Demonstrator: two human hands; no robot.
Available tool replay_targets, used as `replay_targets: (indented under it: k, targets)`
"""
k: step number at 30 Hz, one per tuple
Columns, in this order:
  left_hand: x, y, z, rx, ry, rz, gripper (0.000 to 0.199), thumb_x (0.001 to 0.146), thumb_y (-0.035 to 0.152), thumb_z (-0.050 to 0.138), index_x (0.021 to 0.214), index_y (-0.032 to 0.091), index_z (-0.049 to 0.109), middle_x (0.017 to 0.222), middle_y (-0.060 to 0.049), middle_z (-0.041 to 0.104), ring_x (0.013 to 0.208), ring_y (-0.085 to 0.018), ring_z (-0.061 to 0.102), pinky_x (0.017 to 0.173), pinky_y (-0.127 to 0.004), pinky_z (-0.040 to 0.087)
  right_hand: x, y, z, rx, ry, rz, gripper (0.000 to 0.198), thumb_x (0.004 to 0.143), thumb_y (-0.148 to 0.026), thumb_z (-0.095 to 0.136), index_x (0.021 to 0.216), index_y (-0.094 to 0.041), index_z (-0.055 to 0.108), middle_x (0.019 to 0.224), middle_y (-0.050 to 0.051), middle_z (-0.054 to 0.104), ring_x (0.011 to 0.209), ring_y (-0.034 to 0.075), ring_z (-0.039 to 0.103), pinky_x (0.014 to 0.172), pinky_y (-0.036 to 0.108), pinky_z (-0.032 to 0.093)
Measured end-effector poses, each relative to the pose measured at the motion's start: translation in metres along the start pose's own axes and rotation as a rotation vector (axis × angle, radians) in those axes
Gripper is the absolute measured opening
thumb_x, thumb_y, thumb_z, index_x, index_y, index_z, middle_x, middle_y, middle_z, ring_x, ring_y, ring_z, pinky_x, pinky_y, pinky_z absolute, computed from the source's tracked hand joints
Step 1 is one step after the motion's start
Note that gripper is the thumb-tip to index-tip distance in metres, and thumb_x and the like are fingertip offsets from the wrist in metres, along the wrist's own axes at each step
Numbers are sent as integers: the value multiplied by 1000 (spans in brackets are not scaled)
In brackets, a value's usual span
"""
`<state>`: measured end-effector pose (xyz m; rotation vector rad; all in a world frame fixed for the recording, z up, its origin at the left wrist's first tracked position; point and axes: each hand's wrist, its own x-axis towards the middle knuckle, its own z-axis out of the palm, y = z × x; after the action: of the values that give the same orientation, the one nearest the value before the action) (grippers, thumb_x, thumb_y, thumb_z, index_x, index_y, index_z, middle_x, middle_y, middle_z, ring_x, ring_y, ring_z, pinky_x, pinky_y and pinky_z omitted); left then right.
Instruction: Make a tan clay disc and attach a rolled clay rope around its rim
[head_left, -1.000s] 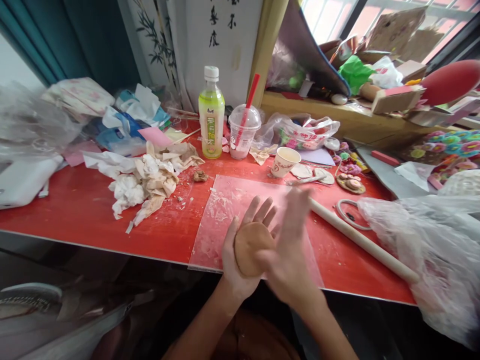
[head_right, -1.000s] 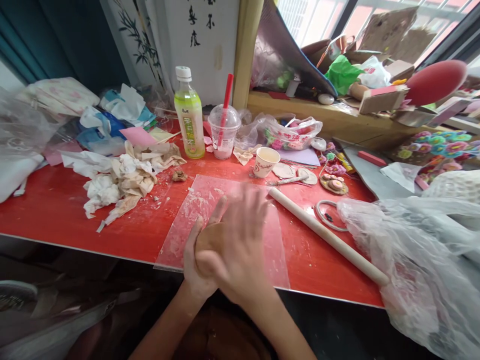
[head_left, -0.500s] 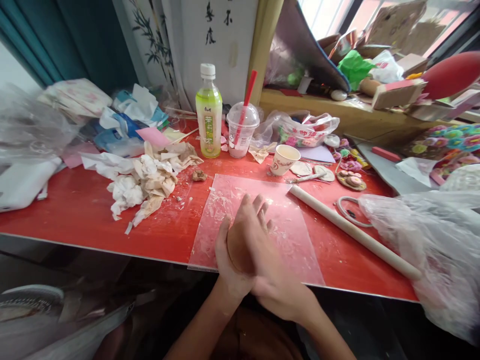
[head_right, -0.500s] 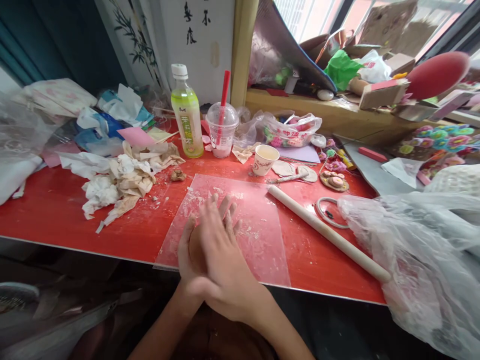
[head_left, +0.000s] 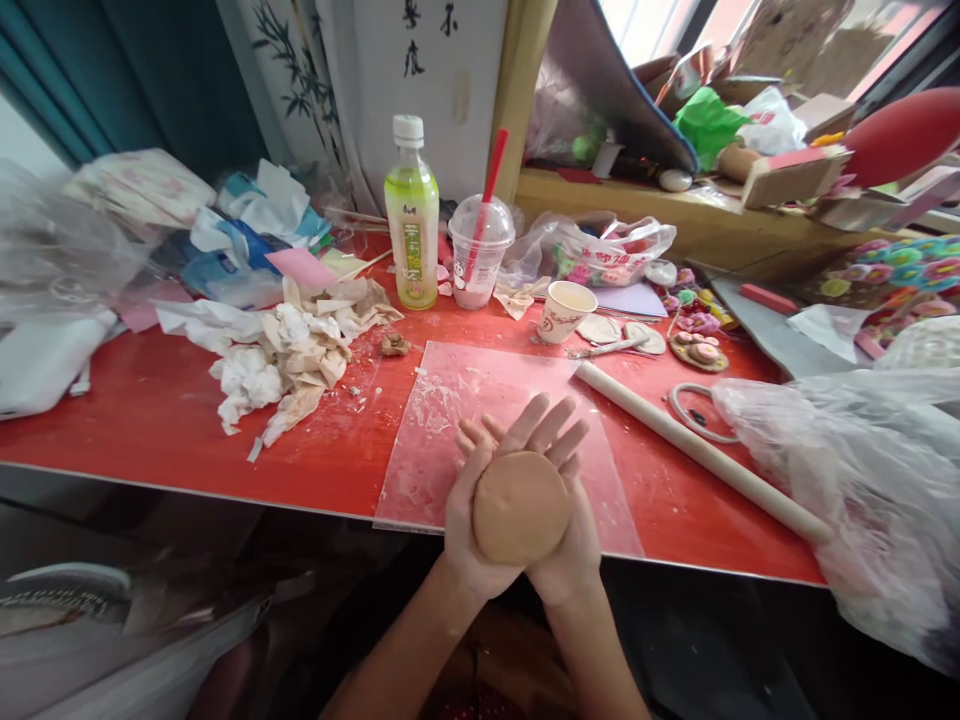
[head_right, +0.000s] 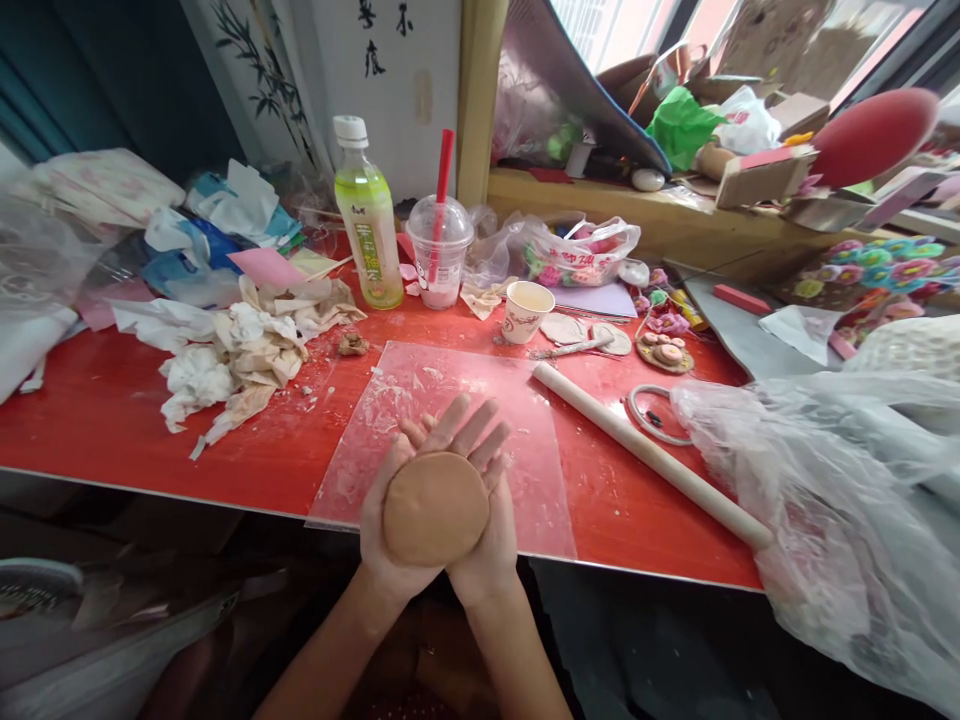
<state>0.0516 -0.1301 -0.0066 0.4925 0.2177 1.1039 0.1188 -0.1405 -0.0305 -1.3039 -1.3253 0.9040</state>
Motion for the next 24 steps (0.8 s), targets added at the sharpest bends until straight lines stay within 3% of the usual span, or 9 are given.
replay_targets:
  k: [2,4,8,11,14,18,21,24]
  targets:
    - [-2,2,-1,144,-22,2,54,93,50,20,138,27,41,146,0,40,138,-25,31,114,-42,25,-1,-4,1,85,-78,24,32,88,-48,44,114,-42,62,137,-13,49,142,16,16,113,40,-7]
    - [-4,4,-3,318,-69,35,57,93,54,19,139,28,39,147,0,38,140,-25,26,115,-44,23,-2,-7,0,305,-155,98,37,85,-55,44,114,-40,62,136,-11,50,141,18,18,113,42,4]
    - [-9,9,-5,784,-149,88,59,92,58,16,139,32,39,146,0,40,142,-24,19,116,-44,19,-4,-12,-3,788,-205,299,65,87,-67,19,124,-29,57,136,0,53,137,21,32,112,48,24]
    - [-8,18,-8,1207,-55,370,59,91,61,20,134,31,47,147,0,38,143,-26,17,118,-48,5,-9,-17,-8,1149,-247,463,68,87,-69,19,123,-26,58,136,3,53,134,21,37,111,48,27]
    - [-4,30,-16,1434,170,647,51,94,53,25,132,27,48,146,-1,39,141,-24,22,117,-49,-5,-15,-22,-14,1267,-270,507,65,88,-67,22,118,-24,61,134,2,55,131,21,42,112,46,26]
    - [-5,40,-29,1252,371,744,41,97,38,29,127,25,54,139,-3,49,133,-18,38,115,-42,22,-19,-21,-18,1432,-238,524,62,91,-61,25,121,-17,58,135,5,55,130,20,43,114,39,24]
    - [-8,39,-32,1095,439,766,35,94,37,39,120,23,59,135,-3,52,132,-19,40,114,-39,25,-17,-20,-18,1500,-175,468,62,92,-59,28,128,-15,53,139,7,50,132,20,41,114,36,25]
    - [-6,34,-28,654,404,568,36,92,39,40,115,21,62,131,-5,56,130,-21,43,114,-42,26,-13,-25,-16,1470,-161,375,59,93,-57,28,129,-18,52,140,4,49,132,19,41,113,36,26]
